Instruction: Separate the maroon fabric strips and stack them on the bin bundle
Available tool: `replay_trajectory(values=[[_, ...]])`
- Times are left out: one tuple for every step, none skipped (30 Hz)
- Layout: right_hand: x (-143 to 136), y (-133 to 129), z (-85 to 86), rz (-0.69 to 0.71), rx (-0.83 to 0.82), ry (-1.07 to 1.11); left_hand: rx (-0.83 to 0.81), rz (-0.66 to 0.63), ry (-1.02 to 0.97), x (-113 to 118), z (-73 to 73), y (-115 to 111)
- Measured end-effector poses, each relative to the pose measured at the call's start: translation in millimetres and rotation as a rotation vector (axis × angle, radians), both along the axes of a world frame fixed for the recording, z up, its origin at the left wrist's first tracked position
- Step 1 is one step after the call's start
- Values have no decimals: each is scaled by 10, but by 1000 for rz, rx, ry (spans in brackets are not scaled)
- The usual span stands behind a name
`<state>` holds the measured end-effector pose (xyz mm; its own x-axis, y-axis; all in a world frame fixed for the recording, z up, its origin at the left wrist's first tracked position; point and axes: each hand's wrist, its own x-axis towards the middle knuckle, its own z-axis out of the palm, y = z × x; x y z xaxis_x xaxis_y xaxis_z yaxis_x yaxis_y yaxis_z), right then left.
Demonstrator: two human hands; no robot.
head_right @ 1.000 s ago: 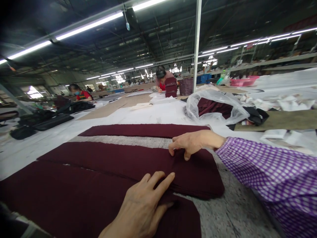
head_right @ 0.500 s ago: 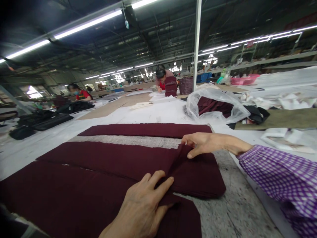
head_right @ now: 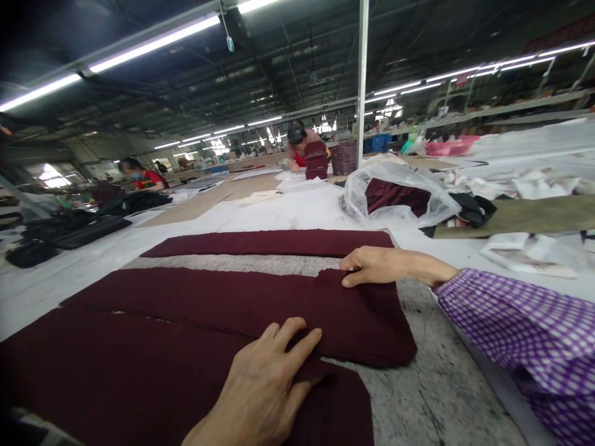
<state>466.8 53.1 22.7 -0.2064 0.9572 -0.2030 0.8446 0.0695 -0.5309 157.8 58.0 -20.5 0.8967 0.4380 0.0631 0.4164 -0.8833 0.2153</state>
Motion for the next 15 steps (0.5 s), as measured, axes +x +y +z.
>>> replay_trajectory(values=[[20, 9, -29, 1, -2, -2, -2, 0, -5, -3, -8, 1], [42, 18, -58, 3, -4, 0, -5, -3, -11, -8, -17, 5], [65, 27, -84, 4, -7, 5, -13, -6, -21, -15, -25, 10], [85, 34, -105, 9, -9, 12, -27, -7, -36, -23, -32, 16], [103, 40, -120, 15, -12, 21, -49, -6, -55, -32, -37, 24], [115, 43, -129, 22, -15, 32, -74, 2, -75, -41, -41, 31], [123, 45, -133, 31, -19, 43, -102, 12, -92, -51, -43, 38], [126, 44, -132, 40, -25, 55, -127, 22, -108, -60, -45, 45], [125, 41, -128, 46, -31, 65, -145, 27, -120, -68, -48, 50], [122, 38, -124, 49, -35, 72, -154, 29, -127, -75, -52, 55], [116, 34, -119, 48, -37, 75, -155, 27, -131, -81, -58, 60], [110, 31, -115, 46, -39, 74, -152, 24, -134, -86, -65, 63], [104, 29, -112, 42, -38, 70, -145, 20, -136, -90, -73, 65], [98, 28, -112, 38, -36, 64, -135, 19, -137, -92, -81, 66], [94, 28, -112, 33, -33, 55, -126, 11, -137, -92, -87, 65]])
